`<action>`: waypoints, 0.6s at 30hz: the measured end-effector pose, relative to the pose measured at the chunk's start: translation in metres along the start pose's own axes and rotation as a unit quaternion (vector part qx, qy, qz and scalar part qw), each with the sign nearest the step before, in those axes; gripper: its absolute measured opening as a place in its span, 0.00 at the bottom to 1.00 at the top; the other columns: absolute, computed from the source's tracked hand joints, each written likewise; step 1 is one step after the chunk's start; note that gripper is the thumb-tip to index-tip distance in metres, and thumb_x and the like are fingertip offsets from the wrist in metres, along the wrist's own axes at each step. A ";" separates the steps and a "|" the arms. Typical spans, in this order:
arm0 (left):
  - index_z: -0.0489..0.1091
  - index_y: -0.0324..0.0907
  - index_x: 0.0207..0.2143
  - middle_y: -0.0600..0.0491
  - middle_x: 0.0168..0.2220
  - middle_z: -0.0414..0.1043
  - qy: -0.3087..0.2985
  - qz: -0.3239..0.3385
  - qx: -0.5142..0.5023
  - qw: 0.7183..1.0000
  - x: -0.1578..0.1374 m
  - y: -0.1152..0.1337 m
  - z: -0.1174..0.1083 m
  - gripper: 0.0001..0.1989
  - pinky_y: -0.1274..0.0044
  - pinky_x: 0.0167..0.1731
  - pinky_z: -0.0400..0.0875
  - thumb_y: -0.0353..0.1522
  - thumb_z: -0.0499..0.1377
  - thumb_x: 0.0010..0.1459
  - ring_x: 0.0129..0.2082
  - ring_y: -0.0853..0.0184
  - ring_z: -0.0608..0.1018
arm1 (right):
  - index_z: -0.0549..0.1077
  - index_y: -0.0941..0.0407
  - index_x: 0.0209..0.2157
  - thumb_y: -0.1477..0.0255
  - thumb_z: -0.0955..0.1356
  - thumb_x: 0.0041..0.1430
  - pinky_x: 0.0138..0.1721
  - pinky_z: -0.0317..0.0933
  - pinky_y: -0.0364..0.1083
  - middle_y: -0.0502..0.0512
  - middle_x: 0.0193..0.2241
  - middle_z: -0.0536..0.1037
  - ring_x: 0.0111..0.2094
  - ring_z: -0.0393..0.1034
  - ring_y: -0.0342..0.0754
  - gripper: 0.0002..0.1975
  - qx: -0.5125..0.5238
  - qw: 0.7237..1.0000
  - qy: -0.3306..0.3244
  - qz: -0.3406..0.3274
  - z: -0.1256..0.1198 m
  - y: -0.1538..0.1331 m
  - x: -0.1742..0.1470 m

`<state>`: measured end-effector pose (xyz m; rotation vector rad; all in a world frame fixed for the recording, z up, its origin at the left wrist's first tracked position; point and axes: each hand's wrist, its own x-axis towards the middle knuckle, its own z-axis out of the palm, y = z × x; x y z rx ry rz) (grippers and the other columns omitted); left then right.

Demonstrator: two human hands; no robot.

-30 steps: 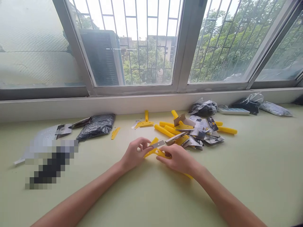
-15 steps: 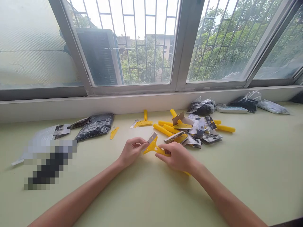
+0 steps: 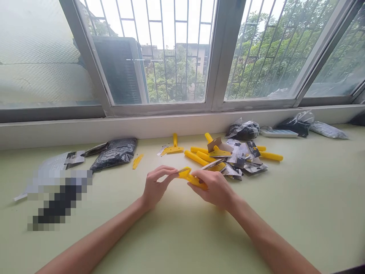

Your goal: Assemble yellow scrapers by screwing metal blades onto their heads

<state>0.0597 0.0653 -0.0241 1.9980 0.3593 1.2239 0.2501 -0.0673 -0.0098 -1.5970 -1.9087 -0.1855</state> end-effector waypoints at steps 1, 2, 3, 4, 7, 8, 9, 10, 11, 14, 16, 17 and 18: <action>0.77 0.45 0.32 0.51 0.38 0.81 0.001 0.026 0.015 1.000 -0.001 0.002 0.001 0.05 0.69 0.42 0.75 0.35 0.65 0.61 0.37 0.63 0.81 | 0.67 0.54 0.34 0.65 0.66 0.67 0.28 0.50 0.43 0.48 0.25 0.71 0.24 0.59 0.42 0.08 -0.006 1.000 0.007 -0.013 0.000 0.000 0.000; 0.74 0.45 0.31 0.51 0.38 0.81 -0.003 0.054 0.029 0.998 -0.002 0.003 0.001 0.06 0.69 0.42 0.75 0.35 0.64 0.62 0.37 0.64 0.81 | 0.66 0.54 0.33 0.66 0.65 0.67 0.28 0.49 0.43 0.48 0.25 0.71 0.24 0.58 0.42 0.08 -0.012 1.000 0.014 -0.025 0.000 0.001 -0.001; 0.71 0.45 0.29 0.51 0.38 0.81 -0.011 0.083 0.040 0.996 -0.003 0.004 0.001 0.08 0.69 0.42 0.74 0.33 0.63 0.63 0.37 0.64 0.81 | 0.66 0.54 0.33 0.67 0.65 0.66 0.28 0.49 0.43 0.48 0.25 0.70 0.24 0.58 0.42 0.08 -0.018 0.999 0.021 -0.036 0.001 0.002 -0.001; 0.68 0.45 0.28 0.52 0.39 0.82 -0.022 0.109 0.050 0.993 -0.004 0.005 0.001 0.10 0.69 0.43 0.74 0.32 0.62 0.64 0.38 0.65 0.80 | 0.66 0.54 0.33 0.68 0.65 0.66 0.28 0.49 0.43 0.48 0.24 0.70 0.24 0.59 0.42 0.07 -0.025 0.998 0.028 -0.047 0.001 0.003 -0.002; 0.64 0.45 0.27 0.52 0.43 0.82 -0.055 0.170 0.087 0.980 -0.004 0.004 -0.001 0.13 0.67 0.45 0.72 0.30 0.58 0.67 0.38 0.66 0.80 | 0.65 0.54 0.32 0.70 0.65 0.62 0.28 0.48 0.44 0.48 0.24 0.69 0.25 0.59 0.43 0.05 -0.046 0.995 0.047 -0.075 0.004 0.009 -0.003; 0.65 0.45 0.27 0.52 0.43 0.82 -0.063 0.185 0.101 0.976 -0.004 0.004 -0.001 0.13 0.67 0.45 0.71 0.30 0.57 0.67 0.38 0.66 0.80 | 0.65 0.54 0.31 0.71 0.65 0.61 0.28 0.48 0.44 0.48 0.24 0.68 0.24 0.58 0.43 0.04 -0.053 0.994 0.050 -0.085 0.005 0.011 -0.003; 0.65 0.45 0.27 0.52 0.44 0.82 -0.071 0.197 0.112 0.971 -0.004 0.003 -0.002 0.12 0.67 0.45 0.71 0.29 0.56 0.67 0.38 0.66 0.80 | 0.65 0.54 0.30 0.71 0.65 0.59 0.27 0.47 0.44 0.48 0.23 0.67 0.24 0.57 0.43 0.04 -0.060 0.992 0.052 -0.095 0.005 0.013 -0.004; 0.65 0.45 0.28 0.52 0.45 0.82 -0.079 0.211 0.120 0.967 -0.004 0.002 -0.003 0.12 0.67 0.46 0.71 0.29 0.56 0.67 0.38 0.67 0.80 | 0.64 0.54 0.29 0.71 0.65 0.58 0.27 0.47 0.44 0.48 0.23 0.66 0.24 0.56 0.43 0.05 -0.067 0.991 0.053 -0.106 0.006 0.016 -0.004; 0.65 0.45 0.29 0.52 0.45 0.81 -0.085 0.225 0.123 0.963 -0.004 0.002 -0.003 0.11 0.67 0.46 0.70 0.28 0.56 0.67 0.38 0.67 0.80 | 0.64 0.54 0.28 0.71 0.65 0.58 0.27 0.46 0.44 0.48 0.23 0.65 0.24 0.55 0.43 0.06 -0.074 0.989 0.053 -0.117 0.007 0.018 -0.004; 0.64 0.45 0.31 0.53 0.46 0.81 -0.091 0.251 0.116 0.957 -0.005 0.003 -0.003 0.10 0.68 0.47 0.69 0.24 0.57 0.65 0.38 0.69 0.81 | 0.62 0.54 0.25 0.70 0.66 0.59 0.27 0.45 0.44 0.48 0.23 0.63 0.24 0.53 0.43 0.09 -0.092 0.984 0.049 -0.146 0.007 0.023 -0.004; 0.62 0.45 0.32 0.53 0.46 0.81 -0.089 0.251 0.109 0.958 -0.005 0.003 -0.002 0.11 0.68 0.47 0.68 0.22 0.57 0.64 0.38 0.69 0.81 | 0.62 0.54 0.25 0.71 0.66 0.59 0.27 0.44 0.44 0.48 0.23 0.63 0.24 0.52 0.43 0.10 -0.101 0.981 0.048 -0.159 0.007 0.024 -0.004; 0.62 0.45 0.32 0.54 0.46 0.81 -0.088 0.247 0.106 0.959 -0.005 0.004 -0.001 0.11 0.68 0.47 0.68 0.22 0.57 0.64 0.38 0.69 0.81 | 0.63 0.54 0.25 0.71 0.66 0.59 0.27 0.44 0.45 0.48 0.23 0.62 0.24 0.52 0.43 0.10 -0.105 0.980 0.048 -0.163 0.006 0.024 -0.004; 0.61 0.45 0.32 0.54 0.45 0.81 -0.087 0.243 0.104 0.960 -0.005 0.004 -0.001 0.11 0.68 0.47 0.68 0.22 0.57 0.64 0.37 0.69 0.81 | 0.63 0.54 0.25 0.71 0.66 0.59 0.27 0.44 0.45 0.48 0.23 0.62 0.24 0.52 0.43 0.10 -0.108 0.979 0.048 -0.165 0.006 0.024 -0.004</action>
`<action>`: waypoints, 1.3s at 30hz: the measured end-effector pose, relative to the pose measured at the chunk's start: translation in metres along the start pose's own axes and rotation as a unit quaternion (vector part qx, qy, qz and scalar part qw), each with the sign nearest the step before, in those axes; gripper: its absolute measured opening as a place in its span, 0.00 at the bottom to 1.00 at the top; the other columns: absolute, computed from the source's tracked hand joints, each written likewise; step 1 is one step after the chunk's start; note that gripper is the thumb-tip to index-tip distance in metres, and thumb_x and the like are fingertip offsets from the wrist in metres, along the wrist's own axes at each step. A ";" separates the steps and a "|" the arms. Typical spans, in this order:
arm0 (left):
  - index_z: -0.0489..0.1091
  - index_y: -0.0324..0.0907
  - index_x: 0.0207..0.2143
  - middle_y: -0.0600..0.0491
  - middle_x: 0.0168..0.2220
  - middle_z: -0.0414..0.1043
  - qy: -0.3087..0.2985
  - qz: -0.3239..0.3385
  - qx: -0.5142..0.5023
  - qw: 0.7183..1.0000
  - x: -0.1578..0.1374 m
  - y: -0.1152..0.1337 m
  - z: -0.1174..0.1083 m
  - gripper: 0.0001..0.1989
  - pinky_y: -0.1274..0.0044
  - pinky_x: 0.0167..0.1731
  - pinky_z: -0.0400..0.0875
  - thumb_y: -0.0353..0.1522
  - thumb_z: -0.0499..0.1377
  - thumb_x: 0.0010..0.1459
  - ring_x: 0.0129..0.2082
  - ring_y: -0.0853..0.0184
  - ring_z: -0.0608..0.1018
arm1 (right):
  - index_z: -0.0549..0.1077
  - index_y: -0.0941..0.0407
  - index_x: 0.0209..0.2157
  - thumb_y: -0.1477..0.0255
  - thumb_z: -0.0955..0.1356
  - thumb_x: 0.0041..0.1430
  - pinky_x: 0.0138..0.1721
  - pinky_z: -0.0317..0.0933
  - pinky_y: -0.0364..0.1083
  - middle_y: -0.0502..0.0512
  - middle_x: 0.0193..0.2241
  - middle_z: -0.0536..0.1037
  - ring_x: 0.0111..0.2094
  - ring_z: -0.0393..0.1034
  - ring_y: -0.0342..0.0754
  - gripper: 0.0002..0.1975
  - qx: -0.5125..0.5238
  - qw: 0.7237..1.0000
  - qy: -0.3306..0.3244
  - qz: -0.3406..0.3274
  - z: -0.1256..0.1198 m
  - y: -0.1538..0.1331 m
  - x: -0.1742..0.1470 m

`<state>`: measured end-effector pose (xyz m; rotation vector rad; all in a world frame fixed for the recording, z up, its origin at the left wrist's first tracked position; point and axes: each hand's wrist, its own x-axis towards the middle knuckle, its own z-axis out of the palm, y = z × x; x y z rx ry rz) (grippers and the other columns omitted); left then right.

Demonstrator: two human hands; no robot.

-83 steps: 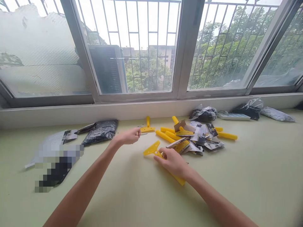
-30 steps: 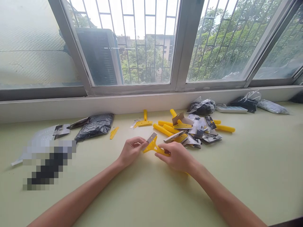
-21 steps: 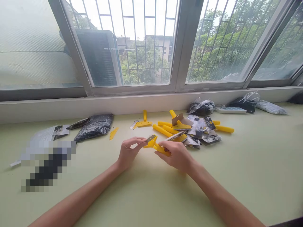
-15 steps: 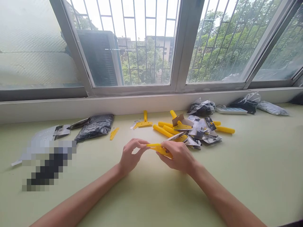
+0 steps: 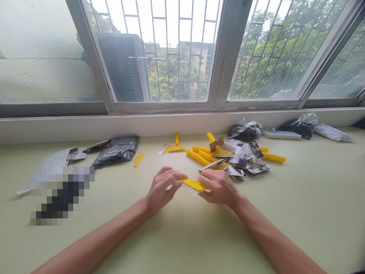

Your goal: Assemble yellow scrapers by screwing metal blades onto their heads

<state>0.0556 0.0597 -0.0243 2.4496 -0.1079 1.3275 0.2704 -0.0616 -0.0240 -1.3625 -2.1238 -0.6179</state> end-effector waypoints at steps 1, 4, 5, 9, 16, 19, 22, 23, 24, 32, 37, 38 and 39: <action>0.61 0.45 0.32 0.54 0.45 0.81 0.001 -0.004 -0.001 1.000 0.000 0.000 0.000 0.11 0.68 0.47 0.68 0.22 0.57 0.64 0.37 0.69 0.81 | 0.63 0.54 0.25 0.71 0.66 0.60 0.27 0.44 0.45 0.48 0.23 0.62 0.24 0.52 0.43 0.10 -0.003 1.000 0.000 -0.002 0.000 0.000 0.000; 0.61 0.45 0.31 0.54 0.45 0.81 0.006 -0.008 -0.007 1.000 0.000 0.001 0.001 0.12 0.68 0.46 0.68 0.22 0.57 0.64 0.37 0.68 0.81 | 0.65 0.54 0.26 0.71 0.65 0.60 0.27 0.44 0.45 0.48 0.23 0.63 0.25 0.54 0.43 0.09 -0.011 1.000 -0.001 -0.006 0.000 0.000 -0.001; 0.61 0.45 0.31 0.54 0.45 0.81 0.007 -0.007 -0.010 1.000 0.001 0.001 0.001 0.12 0.68 0.46 0.68 0.22 0.57 0.64 0.37 0.68 0.81 | 0.65 0.54 0.26 0.71 0.65 0.61 0.27 0.45 0.45 0.48 0.23 0.63 0.25 0.54 0.44 0.09 -0.014 1.000 -0.001 -0.008 0.000 0.000 -0.001; 0.62 0.45 0.31 0.53 0.45 0.81 0.009 -0.008 -0.022 1.000 0.000 0.000 0.002 0.11 0.68 0.45 0.69 0.22 0.56 0.64 0.36 0.67 0.80 | 0.68 0.54 0.29 0.70 0.65 0.61 0.27 0.46 0.45 0.49 0.23 0.66 0.25 0.57 0.44 0.07 -0.025 0.999 -0.002 -0.024 -0.001 0.002 0.000; 0.65 0.45 0.34 0.50 0.45 0.80 0.004 -0.037 -0.060 0.997 -0.002 -0.002 0.003 0.09 0.68 0.46 0.70 0.22 0.57 0.64 0.40 0.66 0.79 | 0.73 0.56 0.35 0.73 0.64 0.63 0.27 0.48 0.46 0.51 0.24 0.70 0.26 0.60 0.45 0.06 -0.040 0.998 0.000 -0.048 -0.006 -0.001 0.001; 0.70 0.46 0.45 0.49 0.45 0.80 -0.019 -0.050 -0.042 0.998 -0.003 -0.004 0.003 0.09 0.68 0.47 0.70 0.24 0.56 0.66 0.43 0.65 0.80 | 0.74 0.57 0.38 0.73 0.63 0.65 0.27 0.49 0.46 0.51 0.24 0.70 0.26 0.61 0.45 0.09 -0.039 0.998 -0.004 -0.052 -0.006 -0.001 0.002; 0.69 0.47 0.56 0.48 0.48 0.80 -0.050 -0.010 -0.011 0.999 -0.003 -0.007 0.002 0.18 0.68 0.47 0.69 0.25 0.53 0.68 0.46 0.63 0.81 | 0.74 0.57 0.40 0.73 0.62 0.65 0.27 0.50 0.46 0.51 0.24 0.70 0.26 0.62 0.45 0.10 -0.034 0.998 -0.004 -0.058 -0.007 -0.001 0.003; 0.69 0.48 0.58 0.48 0.49 0.80 -0.056 0.009 -0.006 0.998 -0.003 -0.008 0.002 0.19 0.68 0.47 0.69 0.25 0.52 0.68 0.46 0.63 0.81 | 0.74 0.57 0.41 0.73 0.62 0.65 0.27 0.50 0.46 0.51 0.24 0.70 0.26 0.62 0.45 0.10 -0.032 0.998 -0.004 -0.060 -0.007 -0.001 0.003; 0.69 0.49 0.58 0.48 0.51 0.79 -0.060 0.024 -0.003 0.998 -0.003 -0.008 0.001 0.20 0.68 0.47 0.68 0.24 0.52 0.68 0.47 0.63 0.81 | 0.74 0.57 0.41 0.73 0.61 0.65 0.27 0.51 0.46 0.51 0.24 0.70 0.26 0.62 0.45 0.11 -0.030 0.998 -0.003 -0.062 -0.007 0.000 0.003; 0.71 0.47 0.56 0.49 0.46 0.81 -0.045 0.036 0.021 0.998 -0.002 -0.008 0.001 0.18 0.70 0.46 0.67 0.26 0.51 0.69 0.42 0.66 0.83 | 0.75 0.58 0.45 0.66 0.67 0.66 0.28 0.53 0.45 0.51 0.26 0.71 0.26 0.61 0.45 0.11 -0.006 0.999 0.018 -0.042 -0.006 -0.009 0.004; 0.70 0.47 0.57 0.51 0.44 0.82 -0.038 0.067 0.023 0.997 -0.001 -0.006 0.003 0.19 0.72 0.45 0.66 0.23 0.54 0.67 0.39 0.69 0.82 | 0.76 0.58 0.38 0.65 0.68 0.66 0.28 0.51 0.45 0.51 0.25 0.70 0.26 0.58 0.45 0.10 0.013 0.998 0.046 -0.036 -0.001 -0.018 0.006; 0.70 0.47 0.57 0.51 0.44 0.82 -0.039 0.071 0.022 0.996 -0.001 -0.006 0.003 0.20 0.72 0.45 0.67 0.23 0.54 0.67 0.38 0.69 0.82 | 0.75 0.58 0.37 0.66 0.68 0.66 0.28 0.50 0.45 0.51 0.24 0.70 0.26 0.58 0.45 0.10 0.016 0.998 0.050 -0.037 -0.001 -0.019 0.006; 0.70 0.47 0.57 0.52 0.43 0.82 -0.039 0.073 0.020 0.996 -0.001 -0.006 0.003 0.20 0.72 0.45 0.67 0.23 0.54 0.67 0.38 0.69 0.82 | 0.75 0.58 0.36 0.67 0.68 0.67 0.27 0.49 0.45 0.51 0.24 0.69 0.26 0.57 0.45 0.09 0.020 0.998 0.053 -0.039 -0.001 -0.020 0.007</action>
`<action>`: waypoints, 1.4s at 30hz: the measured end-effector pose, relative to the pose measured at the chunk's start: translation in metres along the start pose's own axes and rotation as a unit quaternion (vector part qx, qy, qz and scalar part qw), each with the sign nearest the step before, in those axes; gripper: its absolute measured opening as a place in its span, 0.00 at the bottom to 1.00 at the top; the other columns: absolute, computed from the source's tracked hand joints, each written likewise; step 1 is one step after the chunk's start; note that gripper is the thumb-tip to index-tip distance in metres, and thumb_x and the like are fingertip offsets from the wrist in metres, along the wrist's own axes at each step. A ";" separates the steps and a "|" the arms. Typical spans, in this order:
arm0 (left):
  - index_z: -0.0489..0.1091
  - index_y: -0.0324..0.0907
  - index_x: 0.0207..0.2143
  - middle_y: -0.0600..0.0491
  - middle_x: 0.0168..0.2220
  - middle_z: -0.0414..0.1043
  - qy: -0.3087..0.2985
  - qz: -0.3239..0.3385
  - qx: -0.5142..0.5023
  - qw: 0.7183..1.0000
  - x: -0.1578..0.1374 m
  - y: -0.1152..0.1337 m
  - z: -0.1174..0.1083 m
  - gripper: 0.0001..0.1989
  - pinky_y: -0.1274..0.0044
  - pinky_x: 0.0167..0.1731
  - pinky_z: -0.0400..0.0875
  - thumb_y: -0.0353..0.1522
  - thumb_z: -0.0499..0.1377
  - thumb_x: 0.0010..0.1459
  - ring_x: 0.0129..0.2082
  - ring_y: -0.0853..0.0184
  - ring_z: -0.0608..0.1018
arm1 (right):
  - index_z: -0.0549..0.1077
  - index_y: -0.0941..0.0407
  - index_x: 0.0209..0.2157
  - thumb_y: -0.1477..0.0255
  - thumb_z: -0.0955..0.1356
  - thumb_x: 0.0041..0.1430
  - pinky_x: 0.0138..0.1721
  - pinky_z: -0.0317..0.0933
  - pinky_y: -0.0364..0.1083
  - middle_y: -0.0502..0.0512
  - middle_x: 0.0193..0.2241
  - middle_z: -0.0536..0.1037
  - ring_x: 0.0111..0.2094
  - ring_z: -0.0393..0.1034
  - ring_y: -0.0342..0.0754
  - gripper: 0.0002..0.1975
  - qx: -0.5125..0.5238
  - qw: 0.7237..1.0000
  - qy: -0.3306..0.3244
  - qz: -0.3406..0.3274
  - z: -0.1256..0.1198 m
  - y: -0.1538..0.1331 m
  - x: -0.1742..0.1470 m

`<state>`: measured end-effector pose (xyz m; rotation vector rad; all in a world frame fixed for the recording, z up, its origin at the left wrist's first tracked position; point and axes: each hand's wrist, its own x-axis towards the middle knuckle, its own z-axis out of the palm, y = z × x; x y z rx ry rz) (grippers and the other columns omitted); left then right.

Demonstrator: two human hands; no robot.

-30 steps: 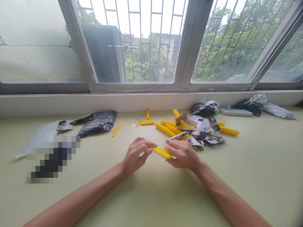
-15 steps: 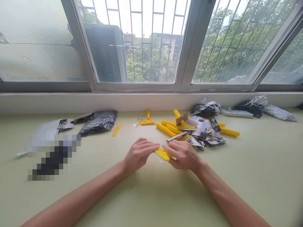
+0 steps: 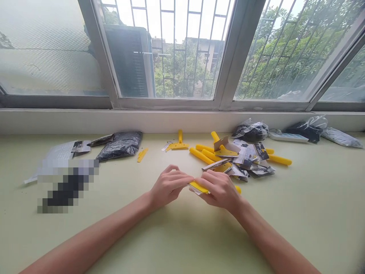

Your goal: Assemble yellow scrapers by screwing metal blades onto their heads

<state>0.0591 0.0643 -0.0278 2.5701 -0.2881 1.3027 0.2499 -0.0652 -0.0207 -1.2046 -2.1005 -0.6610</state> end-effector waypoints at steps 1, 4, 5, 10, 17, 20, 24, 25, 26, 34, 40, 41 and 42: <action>0.70 0.47 0.57 0.52 0.43 0.82 -0.001 0.000 -0.004 1.000 0.000 0.000 0.000 0.20 0.72 0.45 0.67 0.23 0.55 0.67 0.38 0.69 0.82 | 0.75 0.58 0.35 0.68 0.67 0.67 0.27 0.48 0.45 0.50 0.23 0.69 0.26 0.56 0.45 0.08 0.004 1.000 0.002 -0.001 0.000 -0.001 0.001; 0.71 0.47 0.55 0.51 0.42 0.82 -0.009 -0.006 -0.028 1.000 0.000 -0.001 0.001 0.18 0.71 0.45 0.69 0.24 0.55 0.67 0.38 0.68 0.82 | 0.74 0.58 0.34 0.70 0.67 0.66 0.27 0.45 0.46 0.50 0.22 0.69 0.25 0.55 0.45 0.07 0.021 1.000 0.002 0.003 -0.001 -0.003 0.002; 0.72 0.46 0.55 0.50 0.42 0.82 -0.017 -0.013 -0.041 0.999 -0.001 -0.001 0.002 0.17 0.71 0.45 0.69 0.25 0.55 0.67 0.38 0.68 0.82 | 0.74 0.58 0.34 0.71 0.67 0.66 0.27 0.45 0.46 0.50 0.22 0.69 0.25 0.55 0.44 0.08 0.030 1.000 0.000 0.008 -0.001 -0.004 0.002; 0.74 0.41 0.51 0.47 0.41 0.81 -0.072 -0.086 -0.109 0.988 -0.004 0.003 0.001 0.13 0.75 0.42 0.73 0.27 0.55 0.67 0.39 0.66 0.80 | 0.70 0.58 0.28 0.69 0.66 0.68 0.27 0.43 0.45 0.49 0.21 0.67 0.24 0.54 0.43 0.13 0.095 0.992 -0.034 0.069 -0.003 -0.006 0.003; 0.74 0.36 0.42 0.46 0.35 0.79 -0.137 -0.239 -0.275 0.921 0.000 0.015 0.001 0.12 0.76 0.38 0.74 0.33 0.53 0.69 0.34 0.66 0.81 | 0.67 0.57 0.24 0.62 0.63 0.70 0.27 0.45 0.44 0.46 0.19 0.61 0.22 0.49 0.40 0.21 0.247 0.925 -0.155 0.242 -0.014 -0.008 0.015; 0.73 0.35 0.43 0.43 0.36 0.79 -0.131 -0.365 -0.438 0.811 0.006 0.020 0.004 0.15 0.72 0.34 0.77 0.38 0.54 0.69 0.31 0.62 0.82 | 0.71 0.57 0.28 0.55 0.58 0.71 0.24 0.49 0.42 0.48 0.21 0.68 0.22 0.54 0.40 0.26 0.346 0.854 -0.229 0.315 -0.019 -0.007 0.017; 0.74 0.33 0.47 0.38 0.41 0.79 -0.189 -0.441 -0.547 0.686 0.011 0.019 0.001 0.17 0.68 0.36 0.79 0.39 0.57 0.67 0.32 0.58 0.84 | 0.75 0.60 0.29 0.47 0.58 0.68 0.22 0.54 0.41 0.53 0.23 0.72 0.23 0.57 0.41 0.32 0.438 0.764 -0.286 0.378 -0.020 -0.005 0.016; 0.74 0.33 0.48 0.37 0.42 0.79 -0.197 -0.445 -0.555 0.675 0.012 0.017 0.000 0.17 0.68 0.38 0.79 0.39 0.57 0.66 0.33 0.57 0.84 | 0.76 0.60 0.29 0.47 0.59 0.67 0.22 0.54 0.41 0.54 0.23 0.72 0.23 0.56 0.41 0.33 0.449 0.750 -0.288 0.390 -0.019 -0.004 0.015; 0.73 0.34 0.48 0.37 0.42 0.79 -0.202 -0.447 -0.560 0.668 0.012 0.016 -0.001 0.17 0.67 0.39 0.79 0.38 0.58 0.66 0.34 0.57 0.84 | 0.76 0.61 0.29 0.46 0.60 0.67 0.23 0.54 0.41 0.54 0.23 0.72 0.23 0.56 0.41 0.33 0.457 0.740 -0.288 0.400 -0.019 -0.004 0.015; 0.71 0.36 0.46 0.37 0.41 0.80 -0.203 -0.457 -0.568 0.654 0.010 0.012 -0.001 0.16 0.67 0.38 0.79 0.41 0.59 0.66 0.35 0.55 0.85 | 0.77 0.60 0.28 0.48 0.64 0.64 0.24 0.54 0.41 0.52 0.21 0.70 0.23 0.58 0.41 0.29 0.481 0.711 -0.273 0.433 -0.016 -0.004 0.016; 0.72 0.35 0.48 0.39 0.39 0.81 -0.206 -0.453 -0.566 0.657 0.013 0.013 -0.002 0.18 0.67 0.39 0.79 0.41 0.60 0.64 0.35 0.56 0.85 | 0.74 0.60 0.25 0.47 0.64 0.63 0.23 0.52 0.41 0.49 0.20 0.67 0.22 0.56 0.40 0.29 0.483 0.708 -0.266 0.441 -0.017 -0.006 0.018; 0.72 0.35 0.48 0.40 0.39 0.81 -0.207 -0.452 -0.564 0.659 0.013 0.014 -0.002 0.18 0.67 0.38 0.80 0.41 0.61 0.64 0.35 0.56 0.85 | 0.74 0.60 0.25 0.47 0.65 0.63 0.23 0.52 0.41 0.49 0.20 0.66 0.22 0.55 0.40 0.29 0.480 0.708 -0.265 0.445 -0.017 -0.006 0.018; 0.72 0.35 0.48 0.40 0.39 0.81 -0.205 -0.453 -0.563 0.660 0.013 0.014 -0.002 0.18 0.68 0.38 0.80 0.41 0.61 0.64 0.35 0.57 0.85 | 0.73 0.60 0.25 0.47 0.65 0.62 0.22 0.51 0.41 0.48 0.19 0.65 0.21 0.54 0.39 0.29 0.476 0.709 -0.262 0.449 -0.017 -0.007 0.018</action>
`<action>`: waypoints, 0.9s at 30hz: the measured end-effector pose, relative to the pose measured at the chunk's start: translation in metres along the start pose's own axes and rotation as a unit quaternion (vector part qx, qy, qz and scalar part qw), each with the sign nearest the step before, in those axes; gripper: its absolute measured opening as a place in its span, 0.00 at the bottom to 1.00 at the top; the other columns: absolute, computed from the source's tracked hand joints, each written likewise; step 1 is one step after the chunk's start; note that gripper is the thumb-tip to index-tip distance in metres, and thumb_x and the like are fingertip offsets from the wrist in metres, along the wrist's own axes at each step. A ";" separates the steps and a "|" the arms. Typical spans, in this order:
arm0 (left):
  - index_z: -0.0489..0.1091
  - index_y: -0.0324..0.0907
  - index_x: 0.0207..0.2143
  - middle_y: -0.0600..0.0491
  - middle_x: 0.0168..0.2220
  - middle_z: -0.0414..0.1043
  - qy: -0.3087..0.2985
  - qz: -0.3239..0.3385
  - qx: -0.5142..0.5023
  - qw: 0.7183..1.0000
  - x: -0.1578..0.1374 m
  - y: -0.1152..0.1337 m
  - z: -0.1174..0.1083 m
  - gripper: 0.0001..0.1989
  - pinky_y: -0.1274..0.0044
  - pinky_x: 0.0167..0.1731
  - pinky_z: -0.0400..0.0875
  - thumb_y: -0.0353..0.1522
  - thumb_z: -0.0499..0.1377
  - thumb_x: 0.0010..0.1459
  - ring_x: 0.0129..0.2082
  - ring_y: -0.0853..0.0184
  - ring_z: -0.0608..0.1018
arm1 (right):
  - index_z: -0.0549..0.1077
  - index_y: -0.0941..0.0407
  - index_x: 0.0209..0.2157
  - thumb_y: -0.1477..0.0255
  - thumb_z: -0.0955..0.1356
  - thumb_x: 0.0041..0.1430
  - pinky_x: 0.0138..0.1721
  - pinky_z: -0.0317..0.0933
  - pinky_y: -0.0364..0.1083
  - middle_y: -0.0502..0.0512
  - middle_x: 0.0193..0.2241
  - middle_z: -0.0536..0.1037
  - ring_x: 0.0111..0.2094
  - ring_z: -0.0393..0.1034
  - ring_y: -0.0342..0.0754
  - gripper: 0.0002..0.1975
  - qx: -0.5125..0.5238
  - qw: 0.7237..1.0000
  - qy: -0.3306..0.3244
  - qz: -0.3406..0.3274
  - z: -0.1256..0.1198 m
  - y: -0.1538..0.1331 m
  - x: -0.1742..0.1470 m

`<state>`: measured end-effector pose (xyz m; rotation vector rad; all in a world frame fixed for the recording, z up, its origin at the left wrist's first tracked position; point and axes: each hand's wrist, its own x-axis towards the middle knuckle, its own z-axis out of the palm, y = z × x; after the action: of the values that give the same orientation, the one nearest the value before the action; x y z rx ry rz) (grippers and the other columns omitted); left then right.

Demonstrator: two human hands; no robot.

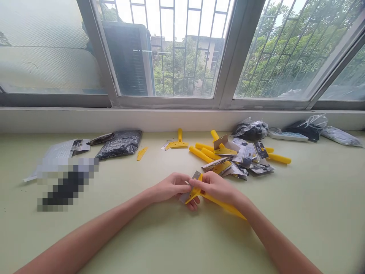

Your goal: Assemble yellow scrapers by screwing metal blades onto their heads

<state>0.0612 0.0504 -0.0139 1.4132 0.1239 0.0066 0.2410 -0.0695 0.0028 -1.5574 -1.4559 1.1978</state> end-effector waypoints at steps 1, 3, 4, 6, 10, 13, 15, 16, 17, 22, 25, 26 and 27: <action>0.71 0.35 0.47 0.41 0.38 0.80 0.002 0.001 -0.003 1.000 0.000 0.000 0.001 0.18 0.68 0.37 0.80 0.41 0.61 0.64 0.35 0.57 0.85 | 0.72 0.59 0.24 0.47 0.65 0.62 0.22 0.50 0.41 0.48 0.19 0.64 0.21 0.53 0.39 0.29 -0.001 1.000 0.005 0.003 0.001 0.000 0.000; 0.71 0.35 0.45 0.41 0.37 0.80 0.004 0.005 -0.013 1.000 0.001 -0.002 0.001 0.19 0.69 0.36 0.80 0.43 0.62 0.64 0.35 0.57 0.84 | 0.70 0.58 0.23 0.47 0.66 0.61 0.21 0.50 0.41 0.47 0.19 0.63 0.21 0.54 0.39 0.28 -0.001 1.000 0.014 0.007 0.002 -0.002 0.000; 0.71 0.35 0.44 0.42 0.36 0.80 0.004 0.007 -0.018 1.000 0.001 -0.003 0.002 0.19 0.69 0.35 0.80 0.44 0.62 0.63 0.34 0.58 0.84 | 0.69 0.58 0.23 0.48 0.66 0.61 0.21 0.51 0.41 0.47 0.19 0.64 0.21 0.55 0.39 0.28 -0.001 1.000 0.014 0.009 0.002 -0.003 -0.001; 0.70 0.35 0.43 0.42 0.37 0.80 0.005 0.009 -0.024 1.000 0.002 -0.005 0.002 0.20 0.70 0.34 0.80 0.45 0.63 0.62 0.33 0.59 0.84 | 0.70 0.58 0.24 0.47 0.66 0.62 0.22 0.53 0.41 0.49 0.20 0.67 0.21 0.58 0.40 0.28 -0.004 1.000 0.006 0.010 0.003 -0.005 -0.001; 0.69 0.35 0.43 0.39 0.41 0.79 0.017 0.008 -0.026 0.999 0.003 -0.008 0.003 0.23 0.71 0.32 0.79 0.46 0.65 0.59 0.30 0.60 0.84 | 0.75 0.60 0.26 0.47 0.65 0.63 0.26 0.55 0.43 0.52 0.19 0.72 0.23 0.61 0.43 0.29 -0.037 0.999 -0.001 0.001 0.003 -0.006 -0.001; 0.69 0.35 0.43 0.39 0.38 0.80 0.033 0.007 -0.039 0.999 0.005 -0.009 0.004 0.25 0.69 0.31 0.79 0.48 0.66 0.57 0.29 0.59 0.84 | 0.71 0.58 0.23 0.48 0.69 0.59 0.26 0.51 0.43 0.49 0.19 0.69 0.24 0.58 0.42 0.27 -0.092 0.991 0.090 -0.020 -0.003 -0.003 -0.001; 0.69 0.35 0.43 0.40 0.35 0.79 0.050 0.010 -0.056 0.997 0.006 -0.011 0.005 0.26 0.69 0.30 0.79 0.48 0.67 0.56 0.28 0.58 0.84 | 0.67 0.56 0.21 0.48 0.69 0.59 0.25 0.47 0.44 0.47 0.19 0.64 0.23 0.54 0.42 0.27 -0.126 0.975 0.177 -0.040 -0.011 -0.005 0.000; 0.68 0.35 0.42 0.41 0.34 0.79 0.060 0.011 -0.066 0.996 0.008 -0.012 0.004 0.27 0.70 0.29 0.79 0.48 0.68 0.54 0.28 0.58 0.84 | 0.65 0.56 0.21 0.48 0.69 0.60 0.25 0.47 0.44 0.47 0.19 0.63 0.23 0.52 0.42 0.27 -0.137 0.964 0.221 -0.052 -0.015 -0.008 0.001; 0.68 0.35 0.41 0.41 0.33 0.79 0.071 0.013 -0.074 0.995 0.009 -0.013 0.004 0.27 0.70 0.29 0.79 0.48 0.68 0.53 0.28 0.58 0.83 | 0.65 0.55 0.22 0.48 0.68 0.61 0.25 0.47 0.45 0.47 0.19 0.63 0.23 0.52 0.42 0.26 -0.148 0.951 0.263 -0.066 -0.018 -0.013 0.003; 0.69 0.35 0.39 0.42 0.32 0.79 0.103 0.026 -0.090 0.990 0.015 -0.020 0.003 0.25 0.69 0.28 0.79 0.47 0.69 0.52 0.26 0.59 0.83 | 0.73 0.57 0.32 0.62 0.63 0.70 0.26 0.58 0.45 0.54 0.26 0.76 0.23 0.65 0.44 0.16 -0.387 0.847 0.317 -0.179 -0.004 -0.059 0.043; 0.71 0.35 0.40 0.43 0.32 0.78 0.101 0.050 -0.075 0.991 0.015 -0.021 0.004 0.23 0.70 0.28 0.78 0.45 0.66 0.55 0.25 0.61 0.82 | 0.77 0.56 0.41 0.75 0.65 0.67 0.38 0.64 0.44 0.57 0.41 0.81 0.36 0.74 0.47 0.08 -0.456 0.840 0.196 -0.217 0.028 -0.079 0.094; 0.71 0.35 0.41 0.44 0.32 0.78 0.105 0.057 -0.067 0.991 0.014 -0.021 0.005 0.22 0.70 0.28 0.78 0.45 0.66 0.56 0.25 0.61 0.82 | 0.77 0.57 0.41 0.77 0.65 0.66 0.38 0.65 0.44 0.58 0.41 0.80 0.37 0.75 0.47 0.08 -0.478 0.835 0.154 -0.224 0.040 -0.082 0.114; 0.72 0.35 0.41 0.44 0.32 0.78 0.110 0.062 -0.059 0.990 0.013 -0.020 0.006 0.21 0.70 0.28 0.79 0.44 0.65 0.56 0.25 0.62 0.82 | 0.78 0.58 0.40 0.79 0.65 0.65 0.38 0.65 0.45 0.59 0.41 0.80 0.37 0.75 0.47 0.09 -0.500 0.828 0.112 -0.227 0.050 -0.084 0.133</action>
<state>0.0731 0.0423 -0.0342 1.2963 0.2138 0.2701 0.1581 0.0684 0.0411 -1.6981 -2.2737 -0.1238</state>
